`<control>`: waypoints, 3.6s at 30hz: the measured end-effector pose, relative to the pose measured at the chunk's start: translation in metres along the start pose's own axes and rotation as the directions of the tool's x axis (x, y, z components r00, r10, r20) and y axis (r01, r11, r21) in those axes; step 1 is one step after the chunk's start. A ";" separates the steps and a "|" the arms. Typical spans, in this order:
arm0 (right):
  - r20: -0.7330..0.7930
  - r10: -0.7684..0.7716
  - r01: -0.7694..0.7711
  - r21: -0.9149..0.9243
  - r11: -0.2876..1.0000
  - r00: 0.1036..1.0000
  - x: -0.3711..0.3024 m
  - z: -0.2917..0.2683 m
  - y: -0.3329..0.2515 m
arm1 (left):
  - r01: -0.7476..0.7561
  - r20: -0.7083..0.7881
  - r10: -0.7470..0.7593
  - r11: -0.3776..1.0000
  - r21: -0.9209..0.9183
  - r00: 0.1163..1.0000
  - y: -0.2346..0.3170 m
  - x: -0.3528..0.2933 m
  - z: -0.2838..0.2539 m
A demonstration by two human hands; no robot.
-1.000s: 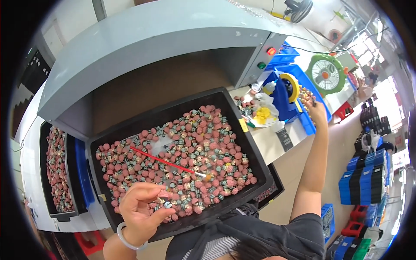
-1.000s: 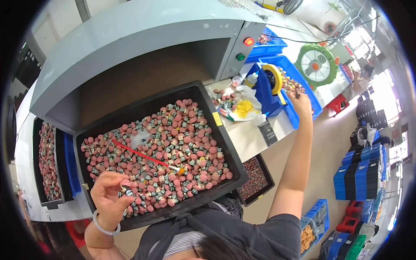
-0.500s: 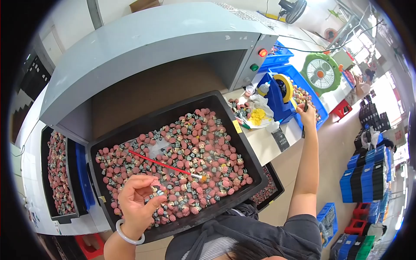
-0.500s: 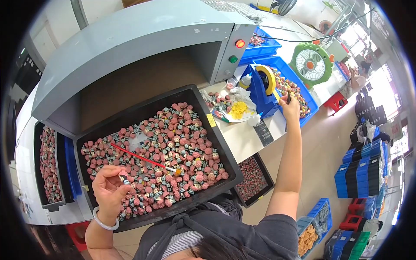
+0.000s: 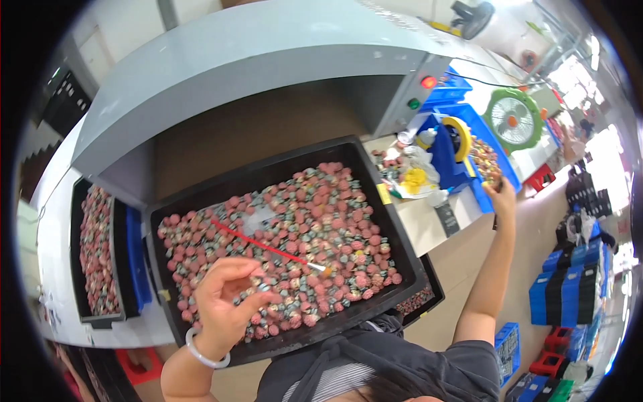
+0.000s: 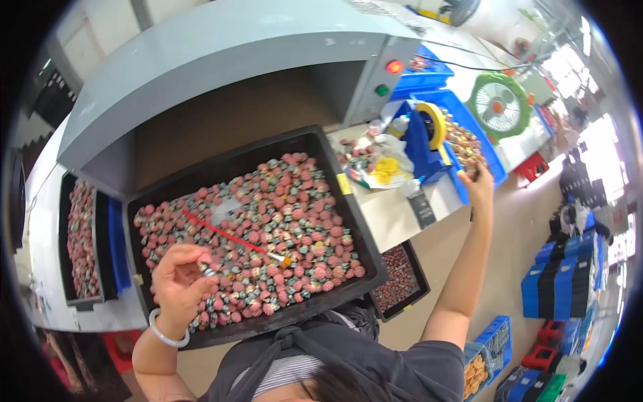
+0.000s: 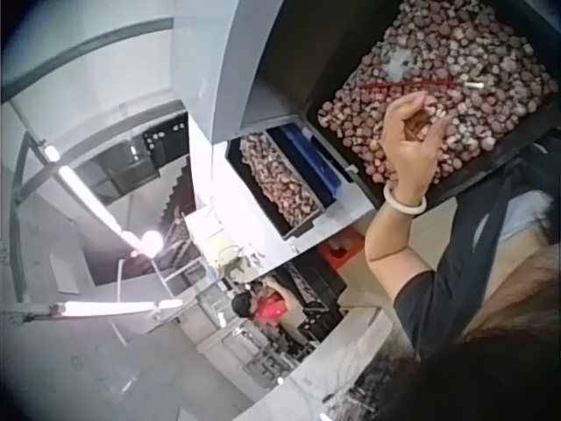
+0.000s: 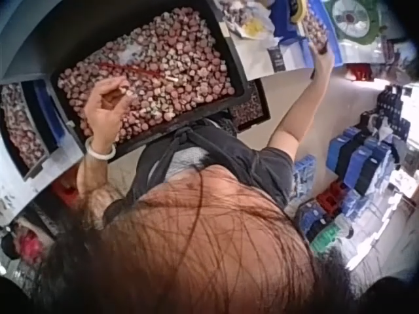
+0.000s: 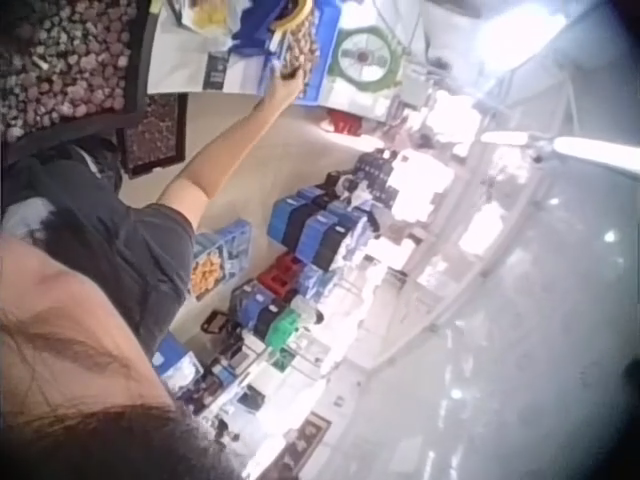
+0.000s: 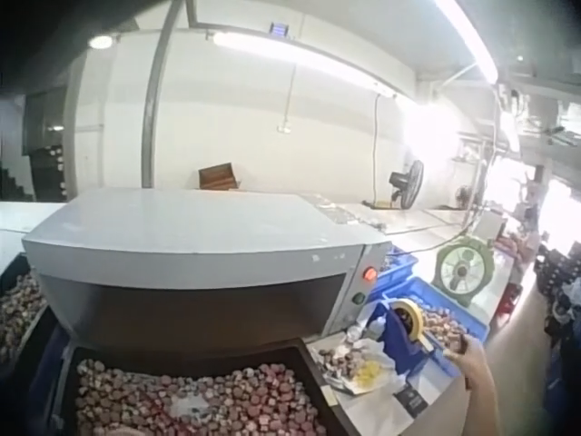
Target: The worker is assembling small toy figurines at a factory workbench, picking up pieces and using a tool to apply small parts.
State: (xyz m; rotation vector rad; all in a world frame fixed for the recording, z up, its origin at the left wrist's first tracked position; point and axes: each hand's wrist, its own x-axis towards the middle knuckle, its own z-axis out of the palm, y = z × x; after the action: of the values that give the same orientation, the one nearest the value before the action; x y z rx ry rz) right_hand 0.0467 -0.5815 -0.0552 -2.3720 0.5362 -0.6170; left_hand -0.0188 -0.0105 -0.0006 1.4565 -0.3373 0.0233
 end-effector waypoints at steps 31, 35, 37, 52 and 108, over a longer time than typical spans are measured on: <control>0.364 -0.878 0.129 0.899 0.419 0.312 -0.197 0.133 -0.310 | 0.526 0.250 -0.462 0.756 -0.390 0.851 0.002 0.001 -0.002; 0.454 -0.851 0.248 0.821 0.514 0.263 -0.194 0.115 -0.313 | 0.559 0.331 -0.453 0.713 -0.423 0.828 0.001 0.003 0.002; 0.555 -0.739 0.100 0.770 0.630 0.383 -0.189 0.102 -0.315 | 0.555 0.348 -0.440 0.735 -0.389 0.828 0.000 0.004 0.002; -0.141 0.010 0.088 0.665 0.741 0.990 -0.010 -0.055 -0.080 | 0.032 -0.032 -0.001 -0.111 0.993 0.999 -0.008 0.043 -0.087; 0.398 -0.876 0.607 0.635 0.477 0.271 -0.197 0.102 -0.305 | 0.420 0.174 -0.384 0.861 -0.287 0.907 0.003 -0.005 0.004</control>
State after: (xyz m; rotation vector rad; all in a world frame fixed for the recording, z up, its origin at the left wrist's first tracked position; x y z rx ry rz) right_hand 0.0107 -0.2126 0.0154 -2.1155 -1.1014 -0.0917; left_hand -0.0247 -0.0133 0.0016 1.1820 -0.1114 -0.4372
